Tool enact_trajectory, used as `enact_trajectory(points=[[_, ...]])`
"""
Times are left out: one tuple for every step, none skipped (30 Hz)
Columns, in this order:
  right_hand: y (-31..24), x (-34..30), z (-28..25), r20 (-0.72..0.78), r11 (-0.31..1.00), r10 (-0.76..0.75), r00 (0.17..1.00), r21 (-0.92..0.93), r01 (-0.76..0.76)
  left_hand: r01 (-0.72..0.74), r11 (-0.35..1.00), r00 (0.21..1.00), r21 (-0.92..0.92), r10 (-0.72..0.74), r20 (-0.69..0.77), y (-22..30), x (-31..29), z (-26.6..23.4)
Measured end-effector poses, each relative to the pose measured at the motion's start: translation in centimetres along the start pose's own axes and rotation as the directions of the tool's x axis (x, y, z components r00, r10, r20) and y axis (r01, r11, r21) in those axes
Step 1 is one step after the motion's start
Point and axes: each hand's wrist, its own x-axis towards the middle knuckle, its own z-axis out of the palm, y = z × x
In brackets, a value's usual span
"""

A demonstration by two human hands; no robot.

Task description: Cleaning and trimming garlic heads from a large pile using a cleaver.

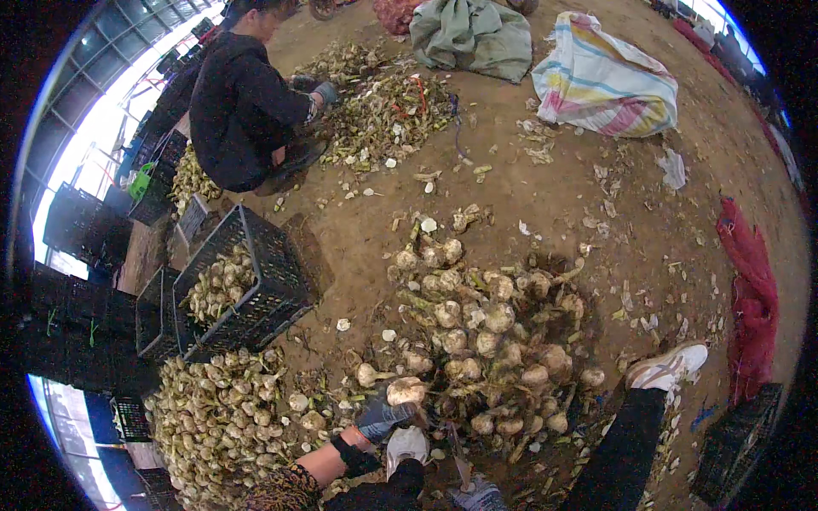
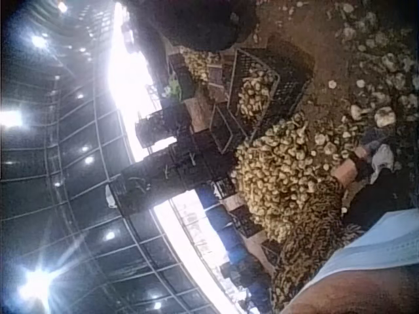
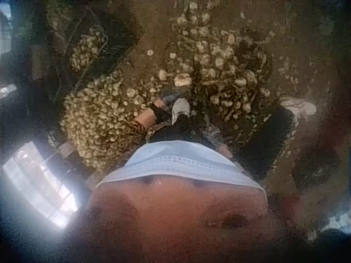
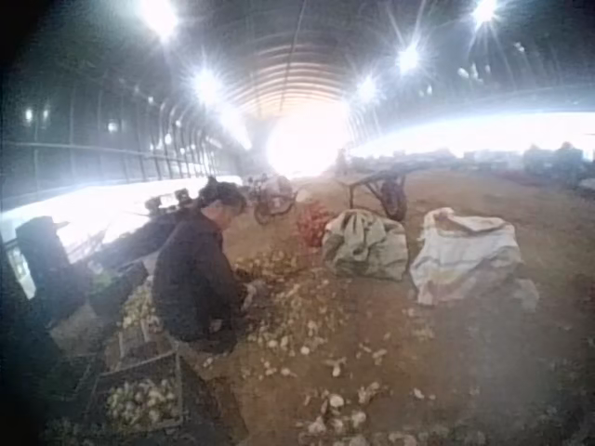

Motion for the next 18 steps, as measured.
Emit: enact_trajectory(points=[[1.1,0.1,0.7,-0.050,0.997,-0.047,0.998,-0.059,0.044,0.047,0.999,0.999,-0.028,-0.047,0.002,-0.4,0.0,0.3],[3.1,0.5,2.2,-0.095,0.989,-0.096,0.991,-0.120,0.084,0.093,0.994,0.996,-0.056,-0.093,0.005,-1.1,-0.1,0.5],[2.9,0.5,2.2,-0.131,0.975,-0.155,0.979,-0.177,0.131,0.141,0.987,0.990,-0.076,-0.142,0.000,-1.4,-0.4,0.6],[2.6,0.4,2.2,-0.183,0.940,-0.211,0.960,-0.308,0.148,0.062,0.997,0.998,-0.038,-0.063,-0.013,-1.5,-0.5,0.9],[2.3,0.2,2.2,-0.227,0.888,-0.272,0.935,-0.433,0.153,0.160,0.975,0.987,-0.152,-0.161,0.010,-1.8,-0.8,0.7],[2.0,0.1,2.0,-0.261,0.821,-0.337,0.905,-0.552,0.146,0.256,0.931,0.966,-0.261,-0.254,0.044,-2.4,-1.3,0.3],[1.9,0.2,1.3,-0.156,0.811,-0.389,0.908,-0.526,0.256,0.347,0.865,0.936,-0.363,-0.341,0.082,-1.8,-1.7,0.4],[2.1,0.3,0.4,-0.052,0.794,-0.441,0.896,-0.489,0.362,0.373,0.816,0.927,-0.441,-0.346,0.143,-0.9,-1.7,0.6],[2.0,0.3,-0.5,0.048,0.771,-0.488,0.871,-0.445,0.457,0.353,0.846,0.935,-0.399,-0.329,0.131,-0.8,-1.5,1.0],[1.4,0.3,-1.1,0.044,0.870,-0.377,0.925,-0.326,0.370,0.334,0.874,0.943,-0.353,-0.312,0.118,-0.8,-1.3,1.4],[0.6,0.2,-1.5,0.056,0.942,-0.260,0.964,-0.203,0.266,0.313,0.899,0.950,-0.305,-0.294,0.107,-0.6,-1.2,1.7],[0.0,0.1,-1.8,0.082,0.986,-0.141,0.987,-0.079,0.147,0.321,0.900,0.946,-0.295,-0.319,0.059,1.0,-1.7,2.7],[-0.1,0.1,-2.1,0.085,0.991,-0.115,0.990,-0.064,0.121,0.311,0.919,0.950,-0.242,-0.298,0.090,0.4,-1.5,2.6],[-0.1,0.0,-2.2,0.088,0.994,-0.089,0.992,-0.050,0.094,0.298,0.936,0.953,-0.190,-0.278,0.123,-0.7,-1.0,2.3],[-0.2,-0.2,-2.5,0.090,0.997,-0.059,0.994,-0.040,0.063,0.281,0.949,0.953,-0.142,-0.258,0.160,-1.4,-0.7,2.3],[-1.4,-0.3,-3.5,0.172,0.999,0.030,0.985,0.019,-0.034,0.298,0.947,0.949,-0.121,-0.281,0.144,-1.0,-1.1,2.7],[-2.8,-0.3,-4.7,0.258,0.989,0.113,0.960,0.068,-0.135,0.283,0.946,0.953,-0.158,-0.260,0.154,-1.9,-1.2,2.5],[-4.0,-0.4,-5.4,0.346,0.968,0.177,0.922,0.110,-0.227,0.263,0.946,0.959,-0.188,-0.235,0.157,-3.1,-1.5,2.1]])
